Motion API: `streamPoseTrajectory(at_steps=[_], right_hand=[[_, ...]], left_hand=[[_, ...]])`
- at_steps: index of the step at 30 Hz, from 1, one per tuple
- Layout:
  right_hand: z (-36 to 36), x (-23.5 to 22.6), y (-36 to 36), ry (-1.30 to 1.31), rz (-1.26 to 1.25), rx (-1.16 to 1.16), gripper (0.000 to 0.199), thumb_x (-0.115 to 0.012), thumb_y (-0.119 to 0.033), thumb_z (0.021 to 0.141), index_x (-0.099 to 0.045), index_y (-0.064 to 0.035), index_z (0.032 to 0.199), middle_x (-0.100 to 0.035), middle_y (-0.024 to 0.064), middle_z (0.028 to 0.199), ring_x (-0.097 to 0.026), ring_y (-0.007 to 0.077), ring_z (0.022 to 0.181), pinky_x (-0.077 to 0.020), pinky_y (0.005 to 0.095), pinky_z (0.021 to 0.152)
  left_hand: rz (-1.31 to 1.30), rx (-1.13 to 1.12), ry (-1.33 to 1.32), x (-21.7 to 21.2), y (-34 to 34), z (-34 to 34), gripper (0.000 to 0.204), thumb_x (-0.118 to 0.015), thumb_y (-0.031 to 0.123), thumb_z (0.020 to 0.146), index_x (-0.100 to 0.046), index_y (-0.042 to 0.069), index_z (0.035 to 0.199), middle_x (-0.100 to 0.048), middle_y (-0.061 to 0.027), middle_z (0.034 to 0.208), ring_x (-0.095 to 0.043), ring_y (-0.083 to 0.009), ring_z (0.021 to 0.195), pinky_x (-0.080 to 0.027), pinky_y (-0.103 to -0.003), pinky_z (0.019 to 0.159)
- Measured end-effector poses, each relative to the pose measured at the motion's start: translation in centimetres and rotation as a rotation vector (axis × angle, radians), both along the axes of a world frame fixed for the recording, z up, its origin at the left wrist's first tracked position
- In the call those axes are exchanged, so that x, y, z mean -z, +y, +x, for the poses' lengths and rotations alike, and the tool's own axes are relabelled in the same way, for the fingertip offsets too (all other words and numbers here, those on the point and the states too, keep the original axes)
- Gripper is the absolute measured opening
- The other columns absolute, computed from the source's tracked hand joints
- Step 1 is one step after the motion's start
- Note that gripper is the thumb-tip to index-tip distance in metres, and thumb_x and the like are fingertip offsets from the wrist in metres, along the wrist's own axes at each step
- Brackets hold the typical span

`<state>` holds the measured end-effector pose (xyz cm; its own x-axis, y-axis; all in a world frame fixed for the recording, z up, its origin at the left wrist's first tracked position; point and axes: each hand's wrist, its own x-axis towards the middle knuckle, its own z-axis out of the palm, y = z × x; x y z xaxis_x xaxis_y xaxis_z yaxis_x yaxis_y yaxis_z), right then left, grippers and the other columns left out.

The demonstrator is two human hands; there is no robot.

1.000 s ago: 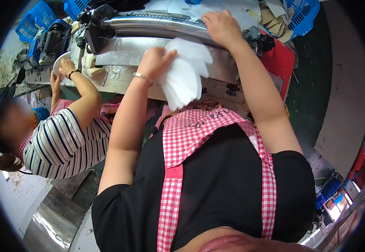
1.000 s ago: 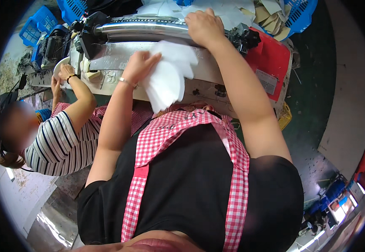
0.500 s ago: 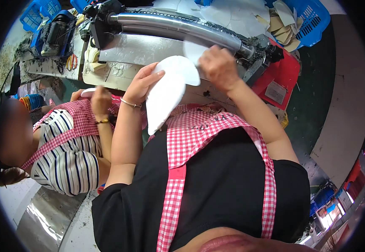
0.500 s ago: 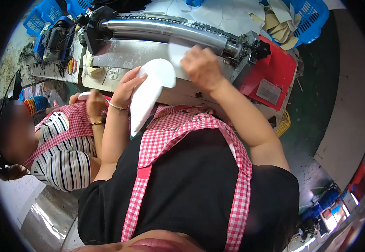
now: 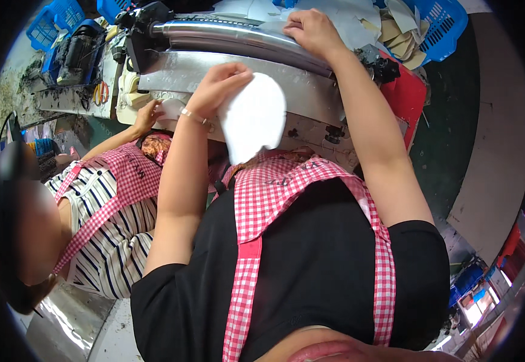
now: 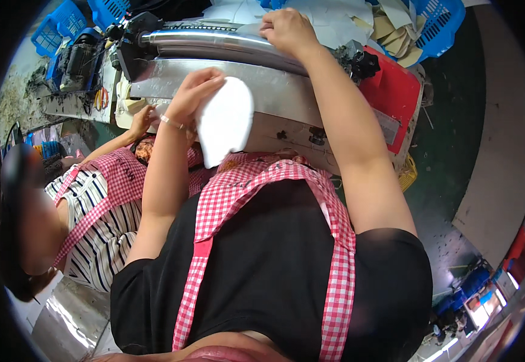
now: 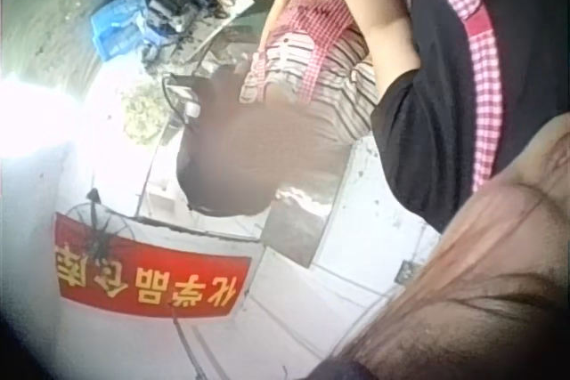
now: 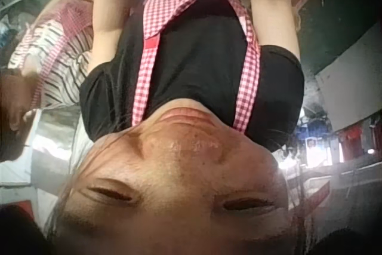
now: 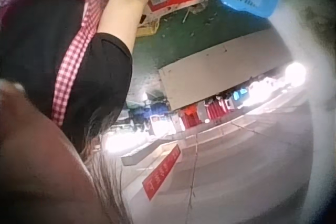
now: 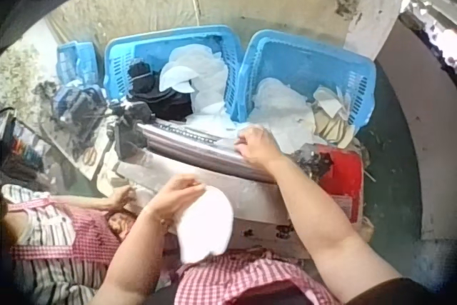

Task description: The person feeds white, semi-rigid sheets into a red industrial machine with a rotating roller. They handle the sheets one by one, guiding them through the mechanism, and collect the processed output into a blue basket. A coworker is visible in the background performing similar tasks.

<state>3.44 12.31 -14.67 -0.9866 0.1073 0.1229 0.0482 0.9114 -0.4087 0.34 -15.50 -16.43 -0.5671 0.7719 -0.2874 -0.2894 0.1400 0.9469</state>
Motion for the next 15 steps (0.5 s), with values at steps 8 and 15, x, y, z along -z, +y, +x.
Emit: streamPoseTrajectory(at_steps=[8, 15], right_hand=[[9.2, 1.1, -7.6, 0.31, 0.441, -0.274, 0.008, -0.065, -0.021, 0.081, -0.066, -0.0135, 0.079, -0.057, 0.0019, 0.078, -0.057, 0.0214, 0.079, -0.0432, 0.0384, 0.074], [3.2, -7.9, -3.3, 0.19, 0.139, 0.099, 0.043, -0.068, -0.017, 0.083, -0.064, -0.0091, 0.124, -0.062, 0.0119, 0.123, -0.053, 0.0297, 0.117, -0.0451, 0.046, 0.094]], left_hand=[[0.417, 0.017, -0.43, -1.2, -5.0, 3.2, 0.019, -0.059, 0.012, 0.095, -0.062, -0.002, 0.107, -0.068, -0.0042, 0.091, -0.064, -0.007, 0.074, -0.05, -0.018, 0.065], [0.254, -0.074, -0.383, -1.4, -1.6, 3.7, 0.023, -0.059, 0.015, 0.101, -0.065, -0.001, 0.115, -0.072, -0.006, 0.097, -0.069, -0.0099, 0.081, -0.055, -0.022, 0.074]])
